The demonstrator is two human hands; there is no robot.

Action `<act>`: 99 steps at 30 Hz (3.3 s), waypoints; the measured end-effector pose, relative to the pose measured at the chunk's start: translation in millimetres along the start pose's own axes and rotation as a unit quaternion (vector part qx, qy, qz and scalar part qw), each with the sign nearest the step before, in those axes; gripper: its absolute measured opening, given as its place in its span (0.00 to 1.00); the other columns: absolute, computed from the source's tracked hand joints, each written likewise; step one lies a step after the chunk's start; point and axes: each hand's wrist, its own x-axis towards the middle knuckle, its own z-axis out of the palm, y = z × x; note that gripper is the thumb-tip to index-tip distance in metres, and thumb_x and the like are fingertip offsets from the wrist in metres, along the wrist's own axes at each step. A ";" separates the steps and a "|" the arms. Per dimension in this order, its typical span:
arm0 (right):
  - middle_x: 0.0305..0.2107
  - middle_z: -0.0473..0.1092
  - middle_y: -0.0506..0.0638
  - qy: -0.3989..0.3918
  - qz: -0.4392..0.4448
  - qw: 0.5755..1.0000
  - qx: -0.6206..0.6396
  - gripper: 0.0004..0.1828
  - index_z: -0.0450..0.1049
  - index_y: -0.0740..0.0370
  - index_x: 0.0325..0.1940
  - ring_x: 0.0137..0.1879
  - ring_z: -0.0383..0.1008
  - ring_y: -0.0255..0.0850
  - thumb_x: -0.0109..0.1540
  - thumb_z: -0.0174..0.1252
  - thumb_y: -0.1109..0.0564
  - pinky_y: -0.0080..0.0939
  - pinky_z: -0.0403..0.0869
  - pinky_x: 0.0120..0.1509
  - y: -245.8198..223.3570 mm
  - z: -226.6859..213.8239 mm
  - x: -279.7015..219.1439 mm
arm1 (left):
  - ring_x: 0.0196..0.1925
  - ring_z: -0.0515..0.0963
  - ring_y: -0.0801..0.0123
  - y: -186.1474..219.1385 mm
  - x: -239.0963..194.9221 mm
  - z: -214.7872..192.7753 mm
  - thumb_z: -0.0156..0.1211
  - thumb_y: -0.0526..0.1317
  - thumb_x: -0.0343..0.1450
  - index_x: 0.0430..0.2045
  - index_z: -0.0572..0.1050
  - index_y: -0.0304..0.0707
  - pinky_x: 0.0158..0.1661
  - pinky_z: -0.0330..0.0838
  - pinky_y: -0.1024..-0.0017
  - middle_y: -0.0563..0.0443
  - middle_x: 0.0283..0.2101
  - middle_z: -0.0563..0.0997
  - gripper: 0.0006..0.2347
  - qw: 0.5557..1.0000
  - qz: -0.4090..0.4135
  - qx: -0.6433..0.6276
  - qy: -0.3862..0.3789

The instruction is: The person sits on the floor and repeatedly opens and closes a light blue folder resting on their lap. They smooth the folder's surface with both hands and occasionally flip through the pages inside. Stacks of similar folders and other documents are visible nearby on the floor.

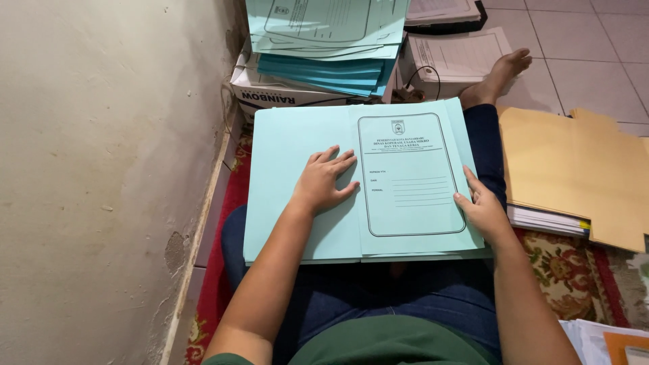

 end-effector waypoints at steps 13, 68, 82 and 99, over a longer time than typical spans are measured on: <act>0.74 0.47 0.67 -0.006 0.031 0.996 -0.078 0.42 0.44 0.55 0.82 0.77 0.49 0.60 0.66 0.53 0.61 0.65 0.56 0.75 -65.1 11.2 -29.0 | 0.73 0.66 0.61 -2.4 0.8 3.7 0.57 0.58 0.68 0.60 0.74 0.55 0.69 0.55 0.61 0.58 0.64 0.76 0.25 1.000 0.001 0.008 0.006; 0.55 0.71 0.50 -0.061 0.025 0.938 0.342 0.28 0.59 0.57 0.76 0.56 0.71 0.38 0.76 0.33 0.42 0.42 0.68 0.63 -26.5 24.3 20.2 | 0.72 0.67 0.59 -0.3 1.1 3.5 0.57 0.55 0.69 0.60 0.75 0.53 0.67 0.56 0.58 0.55 0.64 0.76 0.24 0.999 0.018 0.031 0.007; 0.65 0.59 0.43 -0.143 -0.093 0.984 0.044 0.29 0.55 0.50 0.77 0.68 0.53 0.34 0.73 0.38 0.40 0.39 0.50 0.74 -24.6 131.4 19.7 | 0.71 0.67 0.57 -7.2 -0.6 19.2 0.56 0.41 0.69 0.61 0.74 0.49 0.67 0.57 0.57 0.54 0.66 0.74 0.22 0.998 0.038 0.045 0.020; 0.77 0.43 0.50 -0.250 -0.199 0.919 -0.231 0.39 0.47 0.49 0.80 0.83 0.34 0.47 0.69 0.41 0.32 0.55 0.32 0.83 -67.8 156.4 -1.2 | 0.79 0.35 0.44 46.9 -72.9 -213.3 0.26 0.58 0.80 0.73 0.45 0.38 0.73 0.26 0.46 0.39 0.78 0.44 0.30 0.912 -0.064 -0.378 0.143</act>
